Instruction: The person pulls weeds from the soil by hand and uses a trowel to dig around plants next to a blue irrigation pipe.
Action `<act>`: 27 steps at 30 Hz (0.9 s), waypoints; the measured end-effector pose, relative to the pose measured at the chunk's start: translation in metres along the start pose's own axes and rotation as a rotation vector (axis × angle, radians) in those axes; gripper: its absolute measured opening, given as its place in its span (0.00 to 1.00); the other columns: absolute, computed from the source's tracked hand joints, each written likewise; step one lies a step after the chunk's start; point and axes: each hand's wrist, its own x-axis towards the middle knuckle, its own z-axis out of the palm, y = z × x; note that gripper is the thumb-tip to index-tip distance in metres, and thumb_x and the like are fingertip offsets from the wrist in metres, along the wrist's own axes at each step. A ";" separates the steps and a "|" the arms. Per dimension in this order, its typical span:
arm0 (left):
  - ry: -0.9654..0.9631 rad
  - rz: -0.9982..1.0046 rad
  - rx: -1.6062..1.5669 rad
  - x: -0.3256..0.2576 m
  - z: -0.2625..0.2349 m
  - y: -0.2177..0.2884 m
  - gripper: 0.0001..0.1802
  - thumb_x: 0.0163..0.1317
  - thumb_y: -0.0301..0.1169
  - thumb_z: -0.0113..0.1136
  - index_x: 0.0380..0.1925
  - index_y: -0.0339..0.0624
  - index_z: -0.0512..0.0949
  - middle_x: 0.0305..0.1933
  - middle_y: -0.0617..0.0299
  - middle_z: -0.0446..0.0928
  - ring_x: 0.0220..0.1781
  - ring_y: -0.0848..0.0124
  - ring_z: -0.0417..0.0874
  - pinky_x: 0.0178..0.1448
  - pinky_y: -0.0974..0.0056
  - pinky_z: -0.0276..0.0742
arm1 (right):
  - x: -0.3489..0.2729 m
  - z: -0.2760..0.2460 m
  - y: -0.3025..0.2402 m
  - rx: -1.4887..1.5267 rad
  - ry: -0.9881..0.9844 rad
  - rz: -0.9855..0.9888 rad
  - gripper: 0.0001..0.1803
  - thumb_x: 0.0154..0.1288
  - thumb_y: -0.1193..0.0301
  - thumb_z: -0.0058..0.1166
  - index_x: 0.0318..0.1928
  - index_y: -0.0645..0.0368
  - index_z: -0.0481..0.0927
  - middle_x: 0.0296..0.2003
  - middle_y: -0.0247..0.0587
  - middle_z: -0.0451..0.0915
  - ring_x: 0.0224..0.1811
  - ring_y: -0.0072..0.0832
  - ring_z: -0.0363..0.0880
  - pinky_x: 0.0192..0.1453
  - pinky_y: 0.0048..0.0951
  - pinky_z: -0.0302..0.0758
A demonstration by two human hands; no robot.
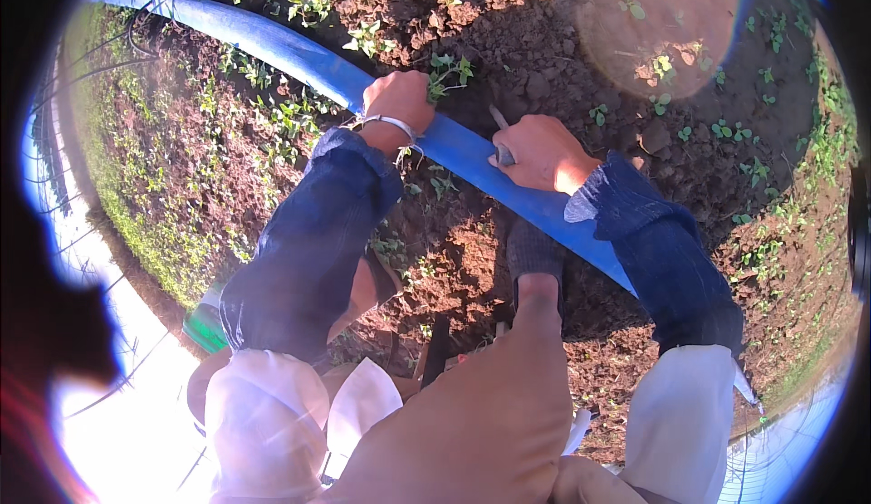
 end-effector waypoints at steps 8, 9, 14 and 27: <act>0.093 0.021 -0.337 -0.014 -0.004 -0.022 0.16 0.59 0.43 0.62 0.39 0.43 0.82 0.28 0.48 0.81 0.34 0.50 0.83 0.40 0.52 0.76 | -0.017 -0.006 0.012 0.524 0.032 0.134 0.18 0.57 0.60 0.61 0.22 0.62 0.76 0.18 0.45 0.74 0.21 0.37 0.74 0.30 0.39 0.69; 0.096 0.008 -0.420 -0.016 -0.005 -0.024 0.16 0.59 0.43 0.62 0.39 0.45 0.82 0.29 0.48 0.81 0.35 0.51 0.83 0.41 0.52 0.77 | -0.023 -0.005 0.013 0.694 0.023 0.171 0.18 0.57 0.60 0.62 0.22 0.63 0.75 0.17 0.43 0.72 0.20 0.34 0.72 0.29 0.38 0.68; 0.083 -0.078 -1.352 -0.015 -0.002 -0.040 0.16 0.65 0.40 0.59 0.39 0.36 0.79 0.29 0.54 0.83 0.30 0.65 0.85 0.35 0.62 0.80 | -0.051 -0.020 -0.005 0.543 0.087 0.198 0.17 0.58 0.62 0.61 0.25 0.64 0.76 0.17 0.44 0.72 0.19 0.32 0.72 0.29 0.36 0.69; 0.260 0.199 0.099 0.005 -0.034 0.011 0.08 0.53 0.32 0.60 0.34 0.45 0.77 0.34 0.53 0.82 0.40 0.51 0.83 0.40 0.49 0.77 | -0.063 -0.008 -0.021 0.020 0.110 -0.052 0.04 0.47 0.73 0.58 0.22 0.60 0.78 0.18 0.49 0.76 0.23 0.47 0.78 0.28 0.41 0.74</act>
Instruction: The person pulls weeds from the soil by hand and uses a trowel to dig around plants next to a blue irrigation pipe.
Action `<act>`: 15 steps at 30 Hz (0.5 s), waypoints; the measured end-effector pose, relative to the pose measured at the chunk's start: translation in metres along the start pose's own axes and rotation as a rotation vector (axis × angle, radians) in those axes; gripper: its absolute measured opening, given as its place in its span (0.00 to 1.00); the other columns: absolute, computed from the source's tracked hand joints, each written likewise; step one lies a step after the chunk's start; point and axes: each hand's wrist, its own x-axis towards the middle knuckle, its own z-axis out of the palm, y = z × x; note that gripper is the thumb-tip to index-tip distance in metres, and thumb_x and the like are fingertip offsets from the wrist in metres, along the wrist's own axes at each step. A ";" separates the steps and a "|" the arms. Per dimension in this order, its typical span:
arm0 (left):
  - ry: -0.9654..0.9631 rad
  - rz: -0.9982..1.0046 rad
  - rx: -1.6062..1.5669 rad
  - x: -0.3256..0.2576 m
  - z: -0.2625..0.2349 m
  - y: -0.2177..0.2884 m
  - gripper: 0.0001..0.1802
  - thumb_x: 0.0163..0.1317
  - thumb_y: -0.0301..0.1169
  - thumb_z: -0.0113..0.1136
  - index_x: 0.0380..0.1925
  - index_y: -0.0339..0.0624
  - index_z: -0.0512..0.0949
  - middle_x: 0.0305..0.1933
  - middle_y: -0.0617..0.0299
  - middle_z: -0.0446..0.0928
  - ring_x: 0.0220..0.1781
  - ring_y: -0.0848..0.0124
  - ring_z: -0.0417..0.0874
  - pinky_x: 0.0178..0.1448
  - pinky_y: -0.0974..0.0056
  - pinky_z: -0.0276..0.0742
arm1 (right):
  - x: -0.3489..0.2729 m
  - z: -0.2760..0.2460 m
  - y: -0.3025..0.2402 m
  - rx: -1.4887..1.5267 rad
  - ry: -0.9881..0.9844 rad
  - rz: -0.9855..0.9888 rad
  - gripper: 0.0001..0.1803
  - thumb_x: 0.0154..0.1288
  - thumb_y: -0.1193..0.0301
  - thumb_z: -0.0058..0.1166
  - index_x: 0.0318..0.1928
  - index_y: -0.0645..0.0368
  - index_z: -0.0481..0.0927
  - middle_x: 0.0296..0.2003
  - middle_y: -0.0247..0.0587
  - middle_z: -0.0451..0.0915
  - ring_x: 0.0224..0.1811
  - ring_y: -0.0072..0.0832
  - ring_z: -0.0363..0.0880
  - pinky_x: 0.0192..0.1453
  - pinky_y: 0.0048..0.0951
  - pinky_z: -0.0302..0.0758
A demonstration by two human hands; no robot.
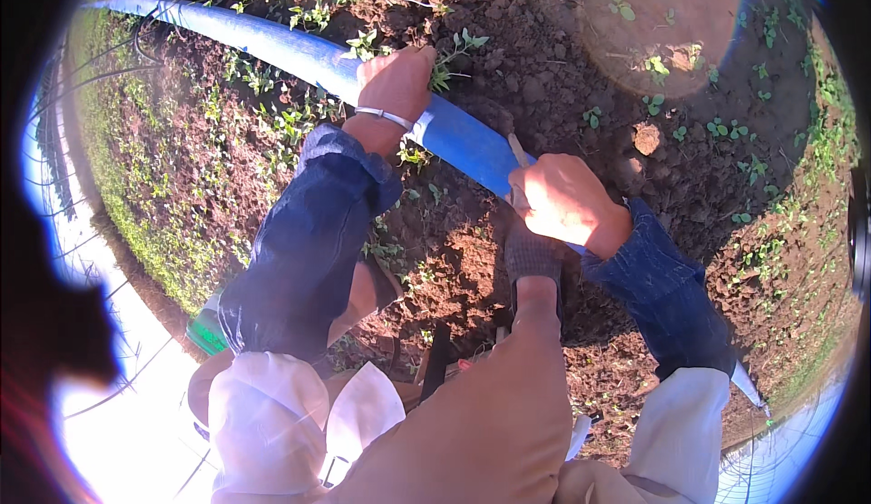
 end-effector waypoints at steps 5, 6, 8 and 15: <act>-0.202 -0.096 0.001 0.019 0.003 -0.001 0.11 0.52 0.32 0.58 0.36 0.46 0.80 0.38 0.53 0.82 0.43 0.52 0.83 0.44 0.50 0.77 | -0.014 0.001 -0.029 0.042 -0.161 -0.063 0.03 0.48 0.71 0.58 0.24 0.57 0.80 0.18 0.45 0.77 0.23 0.43 0.80 0.29 0.40 0.76; -0.181 -0.122 -0.173 0.017 0.012 -0.012 0.12 0.53 0.35 0.61 0.38 0.45 0.78 0.34 0.49 0.81 0.40 0.49 0.82 0.45 0.50 0.76 | -0.018 0.005 -0.040 0.028 -0.237 -0.047 0.03 0.49 0.71 0.58 0.25 0.56 0.80 0.18 0.44 0.77 0.23 0.43 0.80 0.30 0.40 0.76; -0.194 -0.111 -0.357 0.006 0.019 -0.024 0.16 0.53 0.39 0.64 0.39 0.43 0.77 0.32 0.48 0.80 0.40 0.48 0.81 0.45 0.50 0.76 | -0.028 0.023 -0.050 0.048 -0.227 -0.090 0.05 0.48 0.71 0.58 0.27 0.57 0.79 0.18 0.43 0.78 0.24 0.42 0.80 0.30 0.40 0.76; -0.337 -0.077 0.122 -0.008 0.030 0.012 0.22 0.51 0.45 0.68 0.40 0.43 0.78 0.37 0.49 0.82 0.43 0.50 0.83 0.45 0.49 0.78 | -0.030 0.045 -0.064 0.002 -0.186 -0.008 0.05 0.51 0.72 0.55 0.27 0.61 0.77 0.20 0.46 0.79 0.25 0.43 0.81 0.29 0.41 0.76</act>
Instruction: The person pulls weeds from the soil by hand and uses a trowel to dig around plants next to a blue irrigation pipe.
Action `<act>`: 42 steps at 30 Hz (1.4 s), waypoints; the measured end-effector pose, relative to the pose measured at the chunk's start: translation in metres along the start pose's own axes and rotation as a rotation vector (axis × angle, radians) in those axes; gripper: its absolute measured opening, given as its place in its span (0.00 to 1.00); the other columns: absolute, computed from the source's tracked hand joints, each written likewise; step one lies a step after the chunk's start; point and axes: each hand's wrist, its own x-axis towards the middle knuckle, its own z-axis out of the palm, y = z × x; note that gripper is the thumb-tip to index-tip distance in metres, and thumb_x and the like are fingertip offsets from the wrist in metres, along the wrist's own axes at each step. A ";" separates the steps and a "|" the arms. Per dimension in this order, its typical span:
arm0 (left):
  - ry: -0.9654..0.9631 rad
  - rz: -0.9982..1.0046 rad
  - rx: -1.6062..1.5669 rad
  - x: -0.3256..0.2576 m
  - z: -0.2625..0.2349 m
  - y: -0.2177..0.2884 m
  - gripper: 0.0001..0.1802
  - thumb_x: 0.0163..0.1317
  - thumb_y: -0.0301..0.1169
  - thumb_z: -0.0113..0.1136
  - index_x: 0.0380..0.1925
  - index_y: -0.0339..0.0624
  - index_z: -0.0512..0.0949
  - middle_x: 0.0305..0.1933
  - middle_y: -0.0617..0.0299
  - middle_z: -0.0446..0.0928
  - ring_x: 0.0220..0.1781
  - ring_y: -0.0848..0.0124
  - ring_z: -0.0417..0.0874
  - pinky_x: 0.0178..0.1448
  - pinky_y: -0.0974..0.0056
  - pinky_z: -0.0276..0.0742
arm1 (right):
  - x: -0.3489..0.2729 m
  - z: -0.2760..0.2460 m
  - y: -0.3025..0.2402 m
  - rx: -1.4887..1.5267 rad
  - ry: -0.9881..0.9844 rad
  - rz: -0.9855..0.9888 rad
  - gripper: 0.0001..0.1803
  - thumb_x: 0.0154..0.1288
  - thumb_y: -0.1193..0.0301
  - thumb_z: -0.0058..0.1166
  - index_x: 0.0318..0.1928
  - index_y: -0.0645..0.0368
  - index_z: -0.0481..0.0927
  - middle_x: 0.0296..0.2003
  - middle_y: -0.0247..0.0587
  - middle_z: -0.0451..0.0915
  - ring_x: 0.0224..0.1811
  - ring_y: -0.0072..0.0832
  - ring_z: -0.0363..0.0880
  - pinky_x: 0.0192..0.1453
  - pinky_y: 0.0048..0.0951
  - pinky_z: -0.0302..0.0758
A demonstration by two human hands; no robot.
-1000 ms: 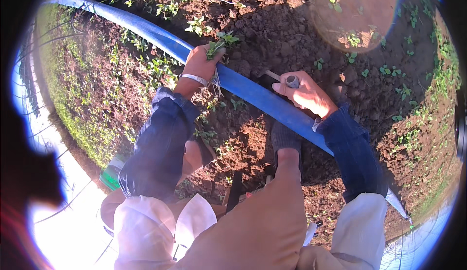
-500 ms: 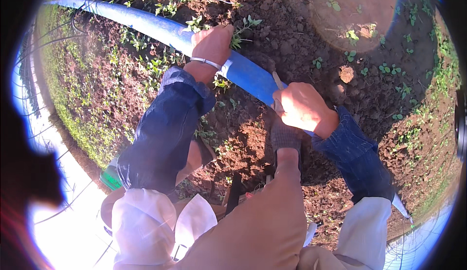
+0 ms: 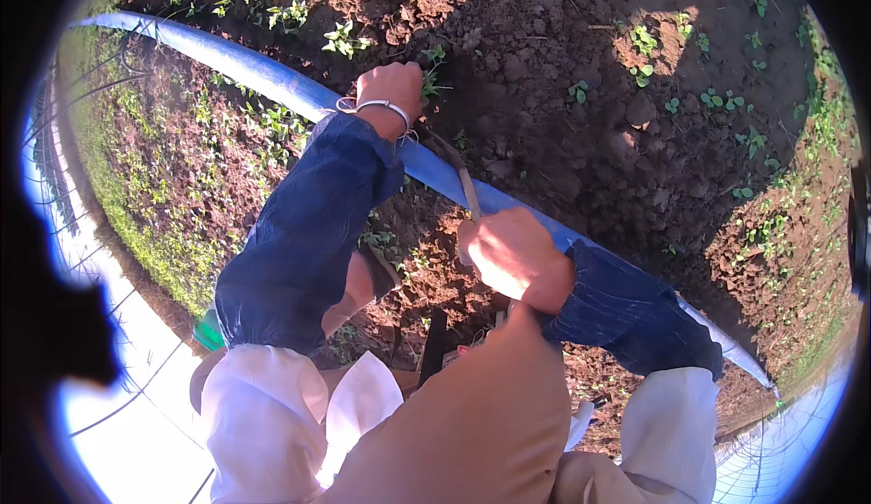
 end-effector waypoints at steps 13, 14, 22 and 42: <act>-0.290 -0.289 -1.203 0.027 0.036 -0.048 0.18 0.44 0.37 0.71 0.33 0.36 0.82 0.30 0.59 0.81 0.29 0.69 0.80 0.36 0.64 0.75 | -0.003 -0.001 0.003 0.150 0.065 0.069 0.07 0.47 0.73 0.60 0.27 0.61 0.77 0.22 0.48 0.79 0.27 0.45 0.81 0.31 0.43 0.76; -0.285 -0.285 -1.216 0.029 0.042 -0.050 0.18 0.44 0.37 0.71 0.33 0.36 0.82 0.30 0.59 0.81 0.29 0.69 0.80 0.37 0.64 0.75 | -0.006 -0.005 0.002 0.155 0.061 0.102 0.07 0.47 0.72 0.60 0.27 0.60 0.77 0.22 0.47 0.79 0.26 0.45 0.81 0.31 0.42 0.76; -0.282 -0.199 -1.122 0.030 0.070 -0.063 0.17 0.48 0.37 0.68 0.34 0.35 0.82 0.32 0.58 0.81 0.31 0.67 0.80 0.39 0.64 0.77 | -0.009 -0.036 0.018 -0.010 0.229 0.186 0.05 0.47 0.71 0.59 0.23 0.58 0.78 0.18 0.45 0.78 0.23 0.43 0.79 0.29 0.39 0.75; -0.271 -0.246 -1.815 -0.004 0.029 -0.058 0.15 0.60 0.30 0.57 0.46 0.39 0.76 0.34 0.63 0.79 0.27 0.73 0.80 0.29 0.67 0.78 | 0.049 -0.056 0.065 0.201 0.148 0.170 0.12 0.56 0.67 0.61 0.25 0.65 0.78 0.21 0.53 0.77 0.27 0.49 0.78 0.32 0.45 0.72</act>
